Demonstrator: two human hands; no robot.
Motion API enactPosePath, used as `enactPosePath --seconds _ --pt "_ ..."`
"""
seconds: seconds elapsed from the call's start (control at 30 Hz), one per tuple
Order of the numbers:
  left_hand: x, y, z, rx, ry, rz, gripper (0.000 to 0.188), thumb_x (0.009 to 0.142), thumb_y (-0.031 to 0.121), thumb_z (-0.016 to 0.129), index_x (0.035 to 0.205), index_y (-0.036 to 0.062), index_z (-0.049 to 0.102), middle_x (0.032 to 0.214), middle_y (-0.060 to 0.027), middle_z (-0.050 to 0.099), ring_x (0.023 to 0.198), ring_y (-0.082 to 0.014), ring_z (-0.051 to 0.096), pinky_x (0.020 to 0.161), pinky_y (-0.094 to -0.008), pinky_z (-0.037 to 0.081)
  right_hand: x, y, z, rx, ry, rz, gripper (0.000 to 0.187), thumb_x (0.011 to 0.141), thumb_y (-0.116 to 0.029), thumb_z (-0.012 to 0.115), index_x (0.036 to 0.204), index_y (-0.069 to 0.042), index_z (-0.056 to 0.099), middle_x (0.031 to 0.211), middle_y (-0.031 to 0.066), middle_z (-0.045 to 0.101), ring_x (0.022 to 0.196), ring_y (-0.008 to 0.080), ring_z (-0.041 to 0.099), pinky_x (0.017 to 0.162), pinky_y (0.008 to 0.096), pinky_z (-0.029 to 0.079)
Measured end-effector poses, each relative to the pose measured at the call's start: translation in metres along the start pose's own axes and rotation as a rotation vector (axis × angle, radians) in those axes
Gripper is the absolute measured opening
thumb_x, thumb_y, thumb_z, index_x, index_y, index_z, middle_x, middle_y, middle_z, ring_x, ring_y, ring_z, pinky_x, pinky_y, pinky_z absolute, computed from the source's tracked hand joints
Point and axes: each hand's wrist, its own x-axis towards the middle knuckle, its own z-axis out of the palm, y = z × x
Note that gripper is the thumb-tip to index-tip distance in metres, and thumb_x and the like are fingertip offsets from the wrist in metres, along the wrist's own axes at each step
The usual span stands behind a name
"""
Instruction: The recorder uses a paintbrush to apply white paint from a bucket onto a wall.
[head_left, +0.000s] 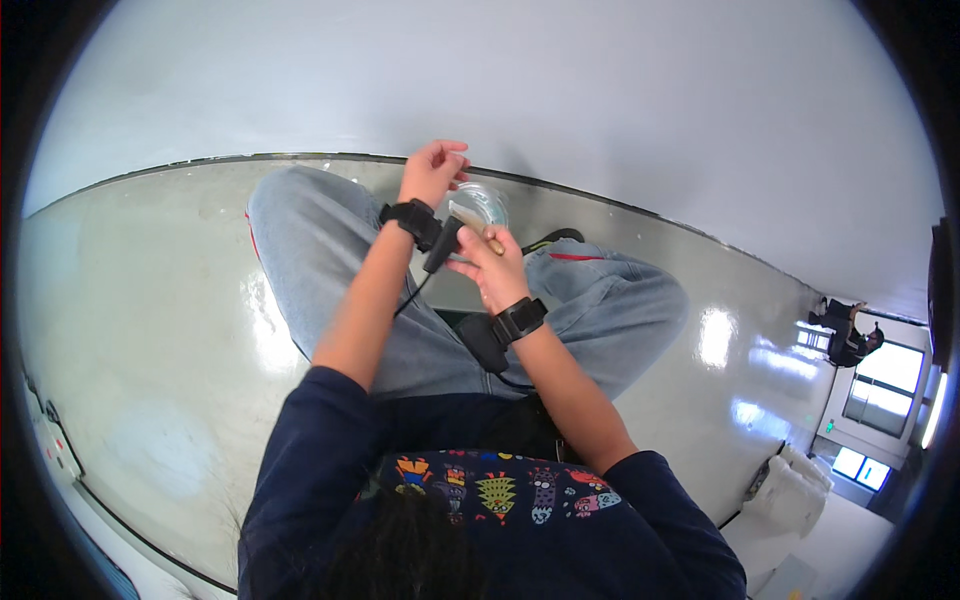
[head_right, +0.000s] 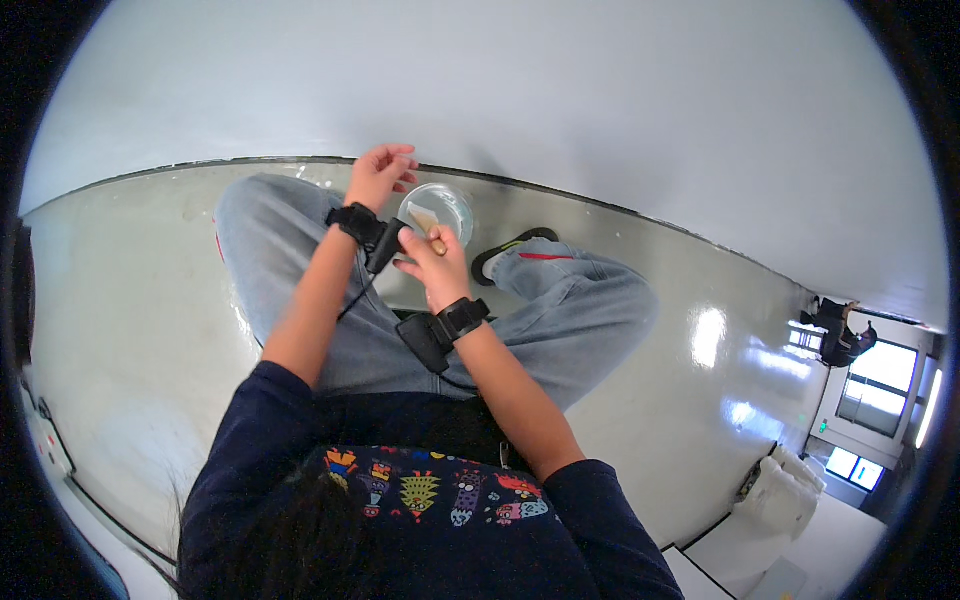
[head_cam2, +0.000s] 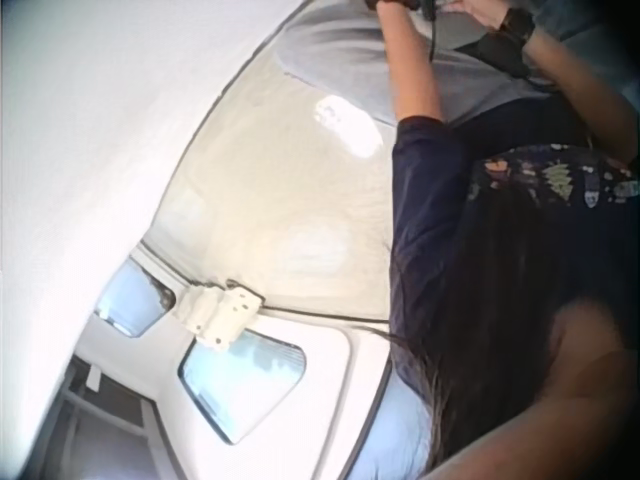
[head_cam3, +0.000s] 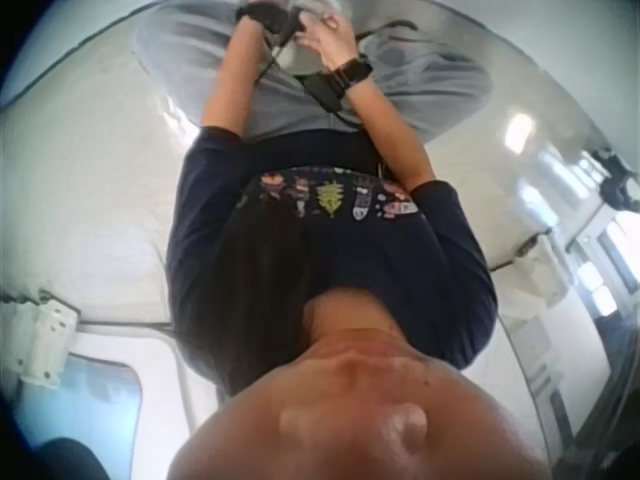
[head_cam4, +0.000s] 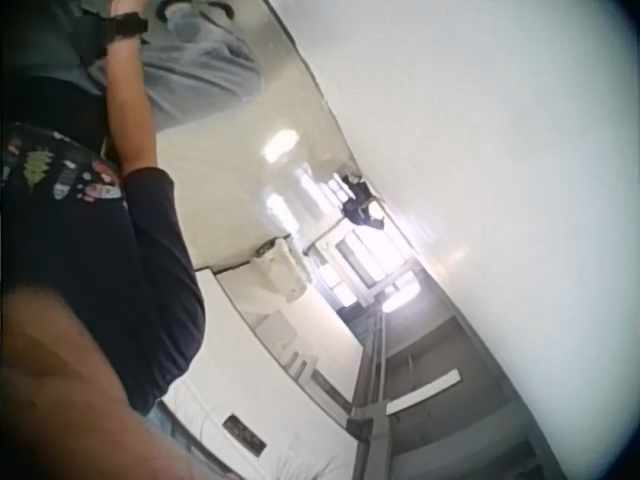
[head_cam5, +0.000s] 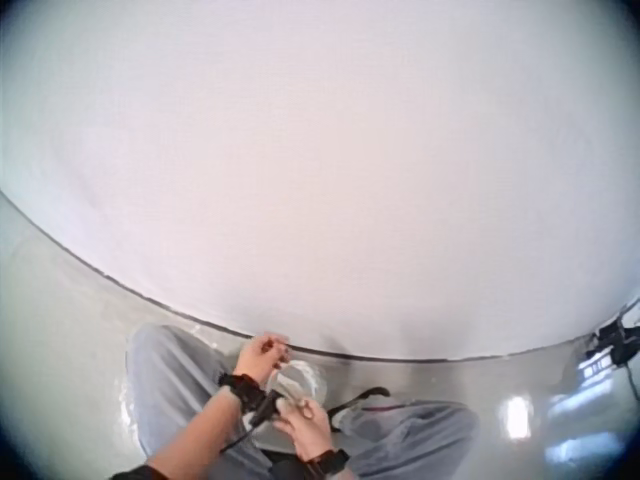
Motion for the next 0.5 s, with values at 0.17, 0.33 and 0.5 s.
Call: enactPosePath --seconds 0.17,0.33,0.5 --pt "0.025 0.021 -0.040 0.031 0.000 -0.006 0.018 0.078 0.008 0.046 0.094 0.0042 0.054 0.078 -0.0048 0.058 0.064 -0.0106 0.056 0.050 -0.0213 0.043 0.022 -0.029 -0.033 -0.411 0.024 0.198 0.032 0.082 -0.034 0.042 0.092 -0.004 0.045 0.076 0.0154 0.060 0.063 0.0165 0.059 0.053 0.0243 0.045" --pt "0.038 0.044 -0.053 0.260 -0.053 0.164 0.019 0.078 0.010 0.049 0.096 0.0047 0.053 0.074 -0.0011 0.055 0.062 -0.0086 0.055 0.048 -0.0183 0.040 0.058 -0.013 -0.079 -0.850 -0.054 0.248 0.026 0.081 -0.021 0.037 0.093 0.000 0.045 0.066 0.0112 0.058 0.050 0.0157 0.054 0.048 0.0243 0.042" --pt "0.029 0.074 -0.056 0.253 0.045 0.294 0.020 0.076 0.011 0.054 0.095 0.0065 0.055 0.072 0.0008 0.054 0.059 -0.0068 0.053 0.044 -0.0172 0.037 0.099 0.004 -0.090 -1.187 -0.146 0.236 0.024 0.078 -0.018 0.039 0.087 0.002 0.048 0.062 0.0110 0.056 0.045 0.0175 0.052 0.047 0.0294 0.043"
